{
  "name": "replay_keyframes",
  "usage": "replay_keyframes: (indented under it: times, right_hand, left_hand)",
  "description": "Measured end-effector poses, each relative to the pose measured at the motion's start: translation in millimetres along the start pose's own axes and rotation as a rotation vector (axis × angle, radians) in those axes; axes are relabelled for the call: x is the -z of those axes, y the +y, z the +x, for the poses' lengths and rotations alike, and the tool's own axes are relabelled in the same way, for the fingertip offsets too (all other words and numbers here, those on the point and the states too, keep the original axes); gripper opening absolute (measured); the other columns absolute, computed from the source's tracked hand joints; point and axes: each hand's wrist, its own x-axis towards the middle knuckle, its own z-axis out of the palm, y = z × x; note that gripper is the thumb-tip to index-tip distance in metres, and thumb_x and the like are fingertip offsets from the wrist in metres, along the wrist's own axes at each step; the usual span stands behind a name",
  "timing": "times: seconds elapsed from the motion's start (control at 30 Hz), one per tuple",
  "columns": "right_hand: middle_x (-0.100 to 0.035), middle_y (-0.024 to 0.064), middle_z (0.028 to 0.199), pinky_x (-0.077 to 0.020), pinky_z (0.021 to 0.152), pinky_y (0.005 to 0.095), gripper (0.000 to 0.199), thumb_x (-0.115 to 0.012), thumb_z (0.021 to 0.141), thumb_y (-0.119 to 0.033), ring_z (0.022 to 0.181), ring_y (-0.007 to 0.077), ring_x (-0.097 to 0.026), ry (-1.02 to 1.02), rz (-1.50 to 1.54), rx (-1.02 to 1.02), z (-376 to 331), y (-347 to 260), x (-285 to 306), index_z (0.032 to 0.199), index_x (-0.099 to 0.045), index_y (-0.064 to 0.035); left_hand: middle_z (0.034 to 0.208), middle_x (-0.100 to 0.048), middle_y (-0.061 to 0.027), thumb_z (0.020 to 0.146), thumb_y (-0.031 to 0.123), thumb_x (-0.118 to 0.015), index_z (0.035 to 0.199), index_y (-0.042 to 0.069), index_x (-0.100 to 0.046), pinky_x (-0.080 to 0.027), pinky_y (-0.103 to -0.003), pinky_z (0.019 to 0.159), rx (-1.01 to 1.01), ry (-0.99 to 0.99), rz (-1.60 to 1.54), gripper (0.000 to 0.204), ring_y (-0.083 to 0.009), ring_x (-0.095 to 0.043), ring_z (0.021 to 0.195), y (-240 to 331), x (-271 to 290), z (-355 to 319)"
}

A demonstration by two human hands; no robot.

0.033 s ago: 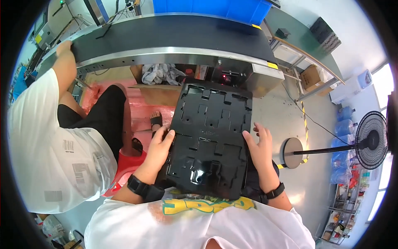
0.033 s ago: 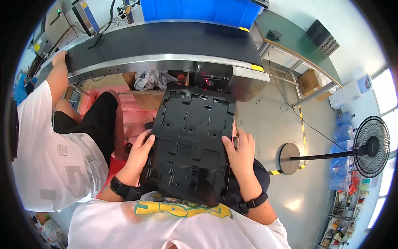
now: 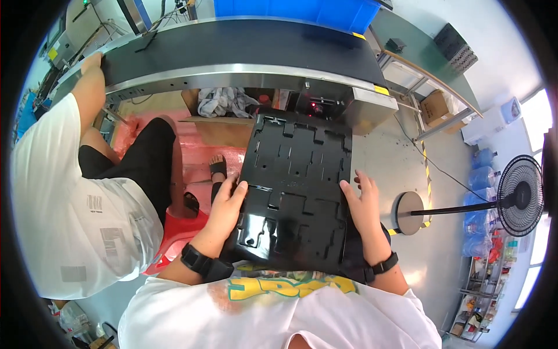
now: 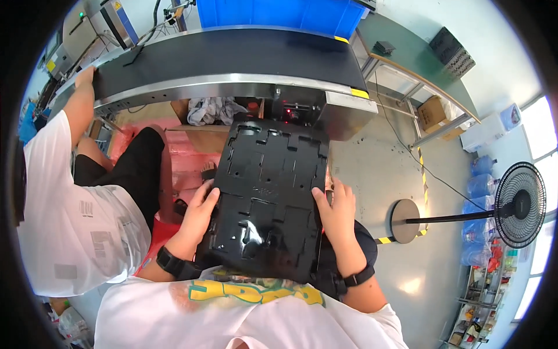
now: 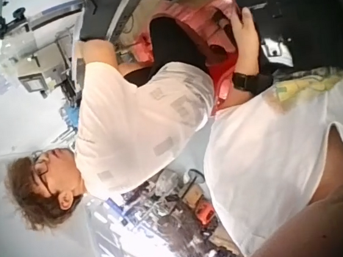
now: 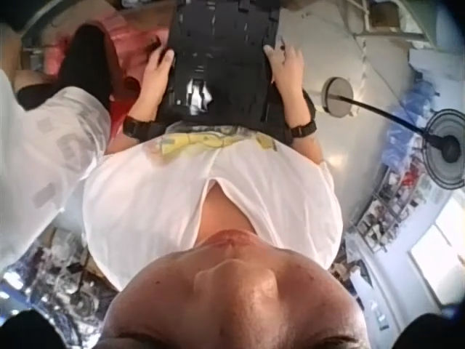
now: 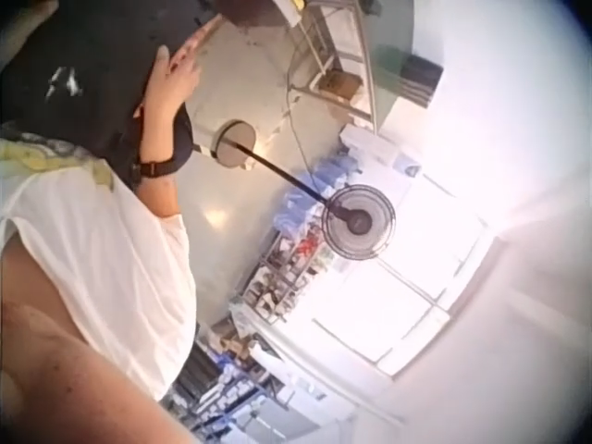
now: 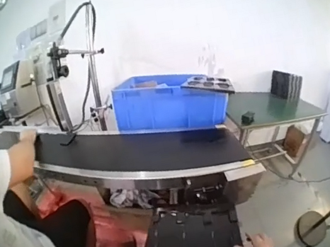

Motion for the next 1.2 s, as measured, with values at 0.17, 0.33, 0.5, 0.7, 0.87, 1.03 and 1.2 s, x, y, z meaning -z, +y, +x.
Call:
replay_keyframes:
  times: [0.17,0.33,0.5,0.7,0.87,1.03,1.2]
  right_hand:
    - [-0.056,0.0197,0.121,-0.0362,0.098,0.0327,0.044,-0.045,0.095,-0.024,0.113,0.0278,-0.051,-0.408,0.732,-0.558,8.8,-1.2,-3.3,0.127,-0.046,0.0056]
    - [-0.053,0.0221,0.125,-0.0345,0.101,0.0336,0.045,-0.040,0.097,-0.026,0.119,0.0308,-0.049,-0.405,0.641,-0.472,-4.8,-0.9,-15.5,0.128,-0.045,0.0066]
    - [-0.055,0.0261,0.119,-0.0371,0.098,0.0354,0.052,-0.040,0.097,-0.034,0.115,0.0343,-0.052,-0.291,0.562,-0.511,-7.0,-8.8,-15.6,0.125,-0.046,0.0091]
    - [-0.042,0.0257,0.128,-0.0331,0.101,0.0431,0.067,-0.070,0.080,-0.023,0.119,0.0377,-0.042,-0.184,0.224,-0.398,2.1,12.1,-7.8,0.133,-0.037,0.0030]
    - [-0.038,0.0181,0.139,-0.0269,0.107,0.0442,0.072,-0.072,0.074,-0.014,0.130,0.0361,-0.033,0.136,0.039,0.085,96.1,-16.1,25.8,0.136,-0.037,-0.0011]
    - [-0.035,0.0128,0.145,-0.0246,0.109,0.0420,0.072,-0.071,0.070,-0.010,0.134,0.0312,-0.031,0.212,-0.111,0.589,195.8,-101.2,54.8,0.136,-0.041,-0.0073]
    - [-0.032,0.0107,0.147,-0.0226,0.110,0.0453,0.086,-0.075,0.057,-0.010,0.137,0.0316,-0.027,-0.037,-0.276,0.892,286.4,-169.2,8.4,0.136,-0.043,-0.0130]
  left_hand:
    - [0.128,-0.048,-0.0076,0.098,0.023,-0.046,0.135,0.000,-0.040,-0.033,-0.027,0.099,0.006,-0.117,-0.049,0.043,-0.0147,-0.045,0.116,-16.6,-14.6,-0.9]
    - [0.130,-0.047,-0.0084,0.099,0.021,-0.043,0.137,0.000,-0.038,-0.032,-0.028,0.102,-0.083,-0.153,0.010,0.043,-0.0156,-0.044,0.119,-19.4,-10.0,-2.6]
    - [0.129,-0.045,-0.0211,0.099,0.024,-0.039,0.135,-0.004,-0.036,-0.030,-0.035,0.104,-0.294,-0.004,0.336,0.045,-0.0301,-0.042,0.124,-25.1,-15.0,-4.5]
    - [0.140,-0.036,-0.0178,0.093,0.035,-0.056,0.142,-0.003,-0.022,-0.028,-0.032,0.107,-0.045,0.088,-0.240,0.071,-0.0216,-0.035,0.130,19.8,0.5,61.4]
    - [0.141,-0.034,-0.0236,0.088,0.032,-0.061,0.136,-0.003,-0.036,-0.027,-0.039,0.108,-0.466,0.057,0.301,0.064,-0.0294,-0.033,0.132,15.6,-22.6,94.1]
    - [0.144,-0.024,-0.0281,0.080,0.003,-0.059,0.125,0.001,-0.049,-0.028,-0.044,0.109,-0.646,0.100,0.528,0.045,-0.0435,-0.028,0.132,4.6,-48.8,82.2]
    - [0.144,-0.021,-0.0281,0.081,0.000,-0.055,0.122,-0.001,-0.050,-0.030,-0.045,0.107,-0.610,0.110,0.477,0.041,-0.0455,-0.029,0.131,1.7,-48.8,82.9]
